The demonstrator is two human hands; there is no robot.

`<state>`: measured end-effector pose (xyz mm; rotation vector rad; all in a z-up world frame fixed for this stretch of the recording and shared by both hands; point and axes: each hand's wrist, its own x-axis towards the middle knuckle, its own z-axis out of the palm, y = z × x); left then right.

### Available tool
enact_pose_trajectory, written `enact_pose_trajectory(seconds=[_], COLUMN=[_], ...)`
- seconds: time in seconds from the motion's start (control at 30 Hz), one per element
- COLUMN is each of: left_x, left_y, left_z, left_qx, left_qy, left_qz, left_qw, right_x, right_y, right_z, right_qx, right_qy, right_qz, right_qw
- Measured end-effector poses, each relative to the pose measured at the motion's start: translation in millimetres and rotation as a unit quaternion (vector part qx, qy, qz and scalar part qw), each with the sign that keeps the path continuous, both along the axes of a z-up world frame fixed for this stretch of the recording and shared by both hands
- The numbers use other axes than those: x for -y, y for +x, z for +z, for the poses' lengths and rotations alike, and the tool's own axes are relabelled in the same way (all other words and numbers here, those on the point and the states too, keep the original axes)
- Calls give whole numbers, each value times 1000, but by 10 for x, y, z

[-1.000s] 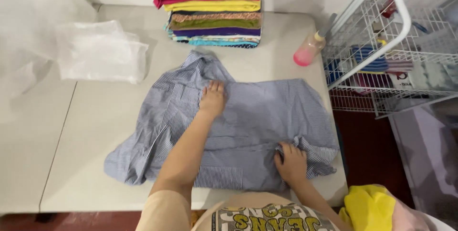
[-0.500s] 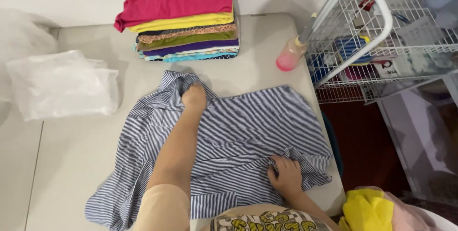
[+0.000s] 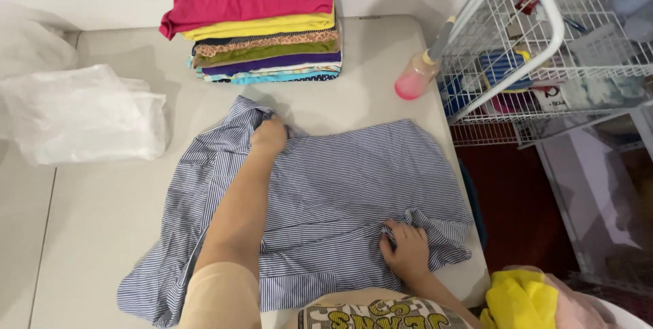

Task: The person folds a blue and white striped shirt and a black and white striped top on a white table. They use a pink spray bottle to mist the garments before folding them neatly and stacking them on top of a pile of other folded clothes.

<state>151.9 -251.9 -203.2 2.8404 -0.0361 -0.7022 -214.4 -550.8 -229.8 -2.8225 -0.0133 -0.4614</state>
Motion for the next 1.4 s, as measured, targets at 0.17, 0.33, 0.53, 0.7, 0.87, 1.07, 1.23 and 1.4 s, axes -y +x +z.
enact_pose_trajectory(seconds=[0.17,0.33,0.53,0.7,0.87,1.07,1.23,1.4], left_x=[-254,-250,-516,-1023,-1399,-1294,-1257,-1189], left_y=[245,-245,-1323,-1743,-1759,-1718,-1482,-1252], left_z=[31,461,237,226,190,392,353,433], left_qx=[277,308,373,261,139,94,102,118], left_qy=[-459,-437,-145,-43,-15,-9,-10,-23], left_qz=[167,76,26,148,142,141,127,127], left_qw=[827,842,916,953,980,985,987,985], right_x=[15,-27,-214,78,386,254,542,679], right_y=[2,97,473,607,1030,1292,1522,1747], right_z=[-11,457,2032,1993,926,939,670,581], right_qx=[-11,-169,-550,-381,-182,-307,-287,-287], right_qy=[-2,21,17,-27,-23,-35,-49,-60], right_qz=[-4,2,-85,-154,-70,-109,-117,-123], right_qw=[1000,985,831,911,981,945,949,948])
